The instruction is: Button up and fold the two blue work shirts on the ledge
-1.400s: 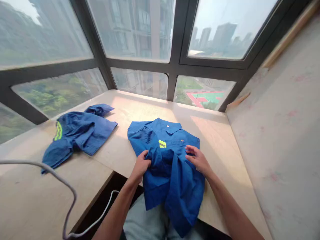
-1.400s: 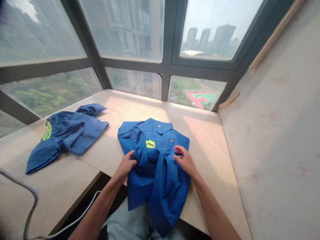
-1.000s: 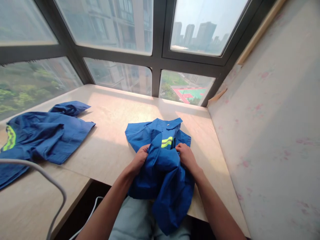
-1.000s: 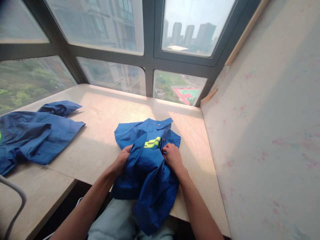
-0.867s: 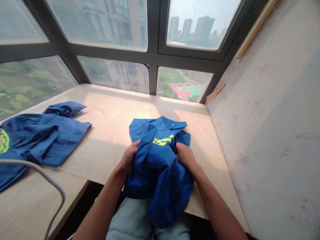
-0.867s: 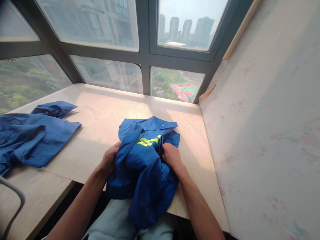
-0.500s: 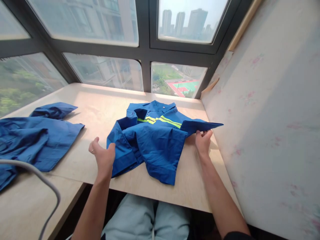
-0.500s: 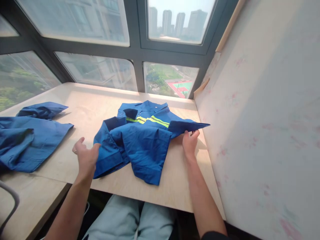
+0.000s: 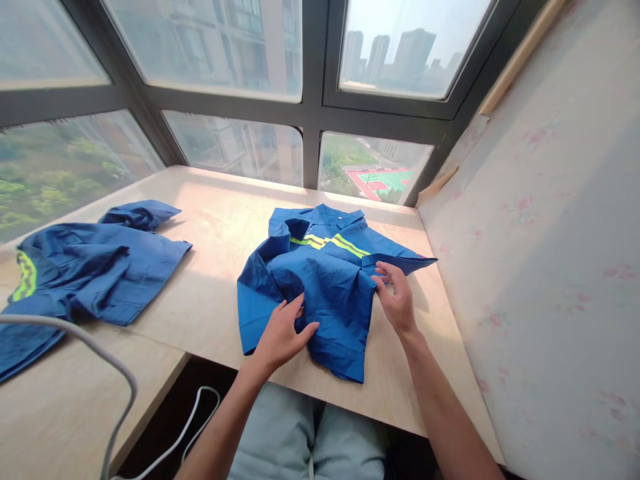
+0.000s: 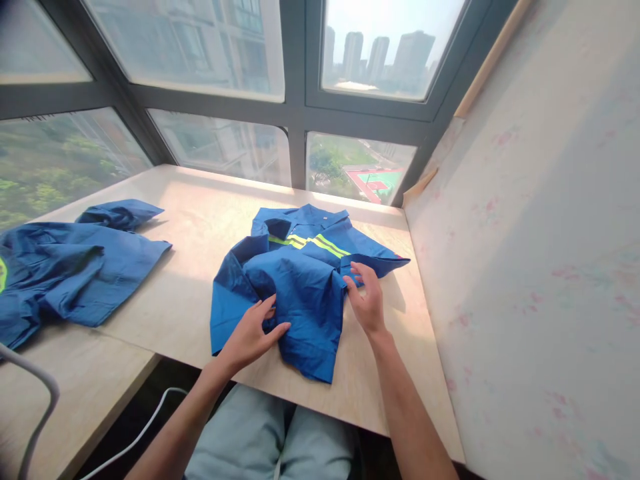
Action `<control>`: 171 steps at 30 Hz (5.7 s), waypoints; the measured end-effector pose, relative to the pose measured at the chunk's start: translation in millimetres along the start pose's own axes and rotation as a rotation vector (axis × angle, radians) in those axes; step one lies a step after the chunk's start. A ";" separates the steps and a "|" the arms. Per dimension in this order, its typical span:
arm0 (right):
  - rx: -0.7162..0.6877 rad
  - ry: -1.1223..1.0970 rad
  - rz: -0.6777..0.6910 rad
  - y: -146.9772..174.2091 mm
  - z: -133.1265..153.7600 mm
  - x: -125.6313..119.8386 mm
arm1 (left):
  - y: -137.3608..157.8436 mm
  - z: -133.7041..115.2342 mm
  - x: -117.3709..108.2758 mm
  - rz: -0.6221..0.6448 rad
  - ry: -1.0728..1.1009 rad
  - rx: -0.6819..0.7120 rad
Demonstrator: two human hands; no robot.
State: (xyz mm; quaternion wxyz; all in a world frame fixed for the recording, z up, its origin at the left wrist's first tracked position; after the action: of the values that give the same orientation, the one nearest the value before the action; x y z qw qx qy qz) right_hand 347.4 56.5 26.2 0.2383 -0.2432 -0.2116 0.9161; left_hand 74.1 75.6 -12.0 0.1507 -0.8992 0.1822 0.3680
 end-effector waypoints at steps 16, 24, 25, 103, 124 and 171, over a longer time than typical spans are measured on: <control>-0.127 0.030 0.791 56.2 24.6 92.4 | 39.5 21.6 -57.9 -0.289 0.386 -0.185; -0.085 0.523 0.566 33.4 -21.5 66.0 | 73.6 34.5 -103.1 -0.619 0.505 -0.330; -0.066 0.551 0.509 28.2 -27.7 60.1 | 74.9 34.8 -102.1 -0.622 0.521 -0.353; -0.090 -0.075 0.477 62.1 53.8 88.8 | 7.8 -31.0 11.9 -0.518 0.122 0.192; 0.310 -0.445 0.556 61.7 14.2 100.6 | 0.6 -28.5 22.0 -0.376 0.263 0.103; 0.423 -0.571 0.596 63.2 5.4 103.9 | 25.9 -46.5 4.4 -0.623 -0.054 0.071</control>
State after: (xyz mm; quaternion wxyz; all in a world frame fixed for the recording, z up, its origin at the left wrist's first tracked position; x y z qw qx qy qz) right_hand 243.6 60.8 -37.2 -0.0589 0.0225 0.0020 0.9980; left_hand 93.8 32.9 13.1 0.2921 -0.8960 -0.0934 0.3213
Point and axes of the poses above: each hand's wrist, its own y-axis away from the middle knuckle, its own x-axis out of the palm, z = x × y, the point moved 9 cm from there along -y, towards the middle knuckle, and after that the axes turned 1 degree about -x, right-handed, at the moved point
